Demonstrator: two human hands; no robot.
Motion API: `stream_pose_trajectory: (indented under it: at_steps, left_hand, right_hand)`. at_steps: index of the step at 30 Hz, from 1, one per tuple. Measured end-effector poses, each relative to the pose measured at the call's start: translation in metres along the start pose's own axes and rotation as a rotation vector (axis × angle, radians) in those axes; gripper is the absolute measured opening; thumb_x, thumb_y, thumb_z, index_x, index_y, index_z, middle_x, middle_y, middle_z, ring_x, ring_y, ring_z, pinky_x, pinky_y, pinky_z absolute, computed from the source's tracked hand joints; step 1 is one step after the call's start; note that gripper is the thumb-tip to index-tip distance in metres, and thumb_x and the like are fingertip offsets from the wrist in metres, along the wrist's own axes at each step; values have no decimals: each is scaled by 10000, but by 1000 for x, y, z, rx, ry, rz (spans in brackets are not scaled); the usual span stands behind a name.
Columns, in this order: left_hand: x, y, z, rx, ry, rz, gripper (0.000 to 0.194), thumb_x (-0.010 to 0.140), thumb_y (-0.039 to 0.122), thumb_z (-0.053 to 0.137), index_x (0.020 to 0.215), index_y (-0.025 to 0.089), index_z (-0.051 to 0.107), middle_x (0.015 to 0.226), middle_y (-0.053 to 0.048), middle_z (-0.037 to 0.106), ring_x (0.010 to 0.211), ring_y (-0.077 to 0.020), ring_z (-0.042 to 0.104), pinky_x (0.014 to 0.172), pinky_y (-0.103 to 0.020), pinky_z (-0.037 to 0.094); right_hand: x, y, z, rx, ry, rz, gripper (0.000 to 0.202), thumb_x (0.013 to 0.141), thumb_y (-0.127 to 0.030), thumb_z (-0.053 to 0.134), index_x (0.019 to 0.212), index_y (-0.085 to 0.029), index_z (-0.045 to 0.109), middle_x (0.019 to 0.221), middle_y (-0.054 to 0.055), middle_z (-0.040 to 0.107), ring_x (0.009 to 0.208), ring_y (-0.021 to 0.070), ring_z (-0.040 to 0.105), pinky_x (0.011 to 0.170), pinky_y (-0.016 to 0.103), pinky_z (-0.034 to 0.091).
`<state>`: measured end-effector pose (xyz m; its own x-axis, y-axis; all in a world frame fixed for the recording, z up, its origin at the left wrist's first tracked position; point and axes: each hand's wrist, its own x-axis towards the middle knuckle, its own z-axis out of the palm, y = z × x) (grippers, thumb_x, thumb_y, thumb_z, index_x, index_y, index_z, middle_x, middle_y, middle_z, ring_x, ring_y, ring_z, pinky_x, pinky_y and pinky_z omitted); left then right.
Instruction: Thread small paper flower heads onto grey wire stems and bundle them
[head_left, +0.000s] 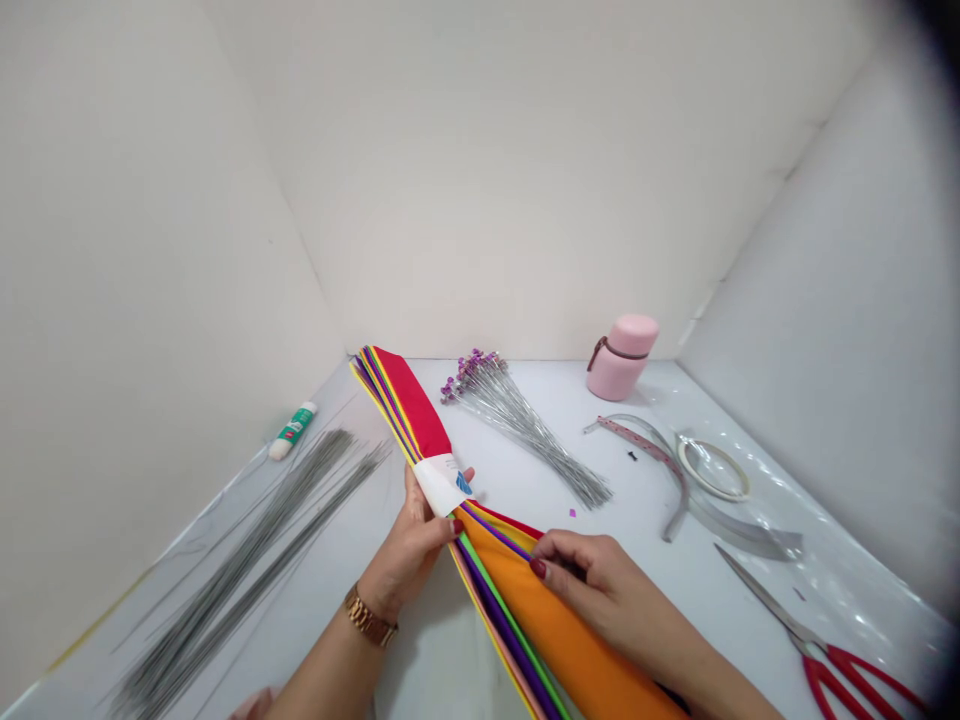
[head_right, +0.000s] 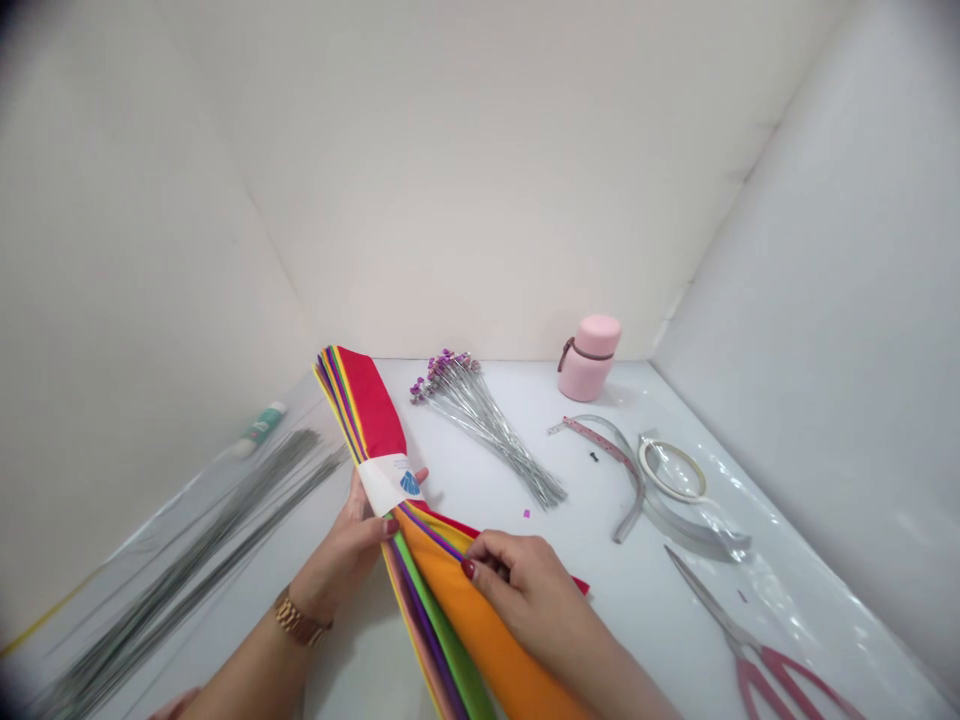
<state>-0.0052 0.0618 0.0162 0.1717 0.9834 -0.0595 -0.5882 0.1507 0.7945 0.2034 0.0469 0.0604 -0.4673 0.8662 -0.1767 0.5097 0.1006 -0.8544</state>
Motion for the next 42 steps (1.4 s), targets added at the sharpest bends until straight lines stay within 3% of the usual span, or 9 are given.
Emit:
stream_pose_trajectory:
  at_steps: [5,8,12,17,21,28,31,36,42]
  left_hand:
    - [0,1,1,15,28,11,781,649,89,666,1277,338,273,1309,-100,424,1170,-315,414,946,-462,339]
    - [0,1,2,18,27,13,793,666,82,655,1283,356,240,1321,-94,404,1176,-301,407,943,-454,341]
    - [1,1,2,15,9,10,776,676,82,652,1277,355,244,1298,-98,416,1184,-296,393,930,-441,351]
    - [4,0,5,25,51,89,750,676,80,651,1260,351,265,1248,-79,444,1211,-282,352,922,-422,362]
    - [4,-1,7,35,106,118,677,683,93,642,1219,347,315,1179,-57,486,1211,-271,355,910,-415,376]
    - [5,-1,8,27,131,134,649,653,109,664,1184,320,357,1175,-67,493,1197,-275,378,903,-401,388]
    - [6,-2,8,29,167,142,675,648,93,654,1199,319,338,1144,-68,509,1173,-271,410,879,-397,407]
    - [8,-6,12,4,306,212,627,651,101,656,1158,326,364,1102,-40,523,1113,-234,474,821,-336,447]
    - [16,-3,7,-51,534,351,476,668,185,671,1063,265,418,887,-7,566,750,-141,601,701,-298,485]
  right_hand:
    - [-2,-6,6,46,-4,-12,114,794,-305,497,790,-196,530,616,-43,461,569,113,408,515,207,322]
    - [-5,-8,10,7,6,-30,251,704,-279,616,926,-224,512,705,-42,522,633,127,458,565,209,363]
    - [-5,-7,13,-66,27,-81,280,739,-156,530,1001,-237,473,820,-17,569,714,143,513,655,241,400]
    - [-4,-8,15,-168,95,-275,197,793,-96,405,857,-215,548,1013,46,486,912,160,495,776,274,397]
    - [-3,-8,20,-207,50,-241,120,778,-230,520,863,-202,600,1097,84,465,1037,217,452,841,320,392]
    - [1,-2,18,-152,58,-192,169,822,-164,420,737,-202,561,1020,51,504,972,173,502,809,285,420]
    - [2,-1,20,-180,99,-219,160,819,-135,393,732,-194,514,995,54,513,919,160,522,769,273,443]
    - [5,3,34,-429,192,-327,92,780,-152,472,795,-184,557,1135,101,495,1014,229,487,820,370,434]
    - [8,13,47,-728,473,-601,254,825,-113,387,629,-171,538,1194,119,510,1108,276,436,862,442,395]
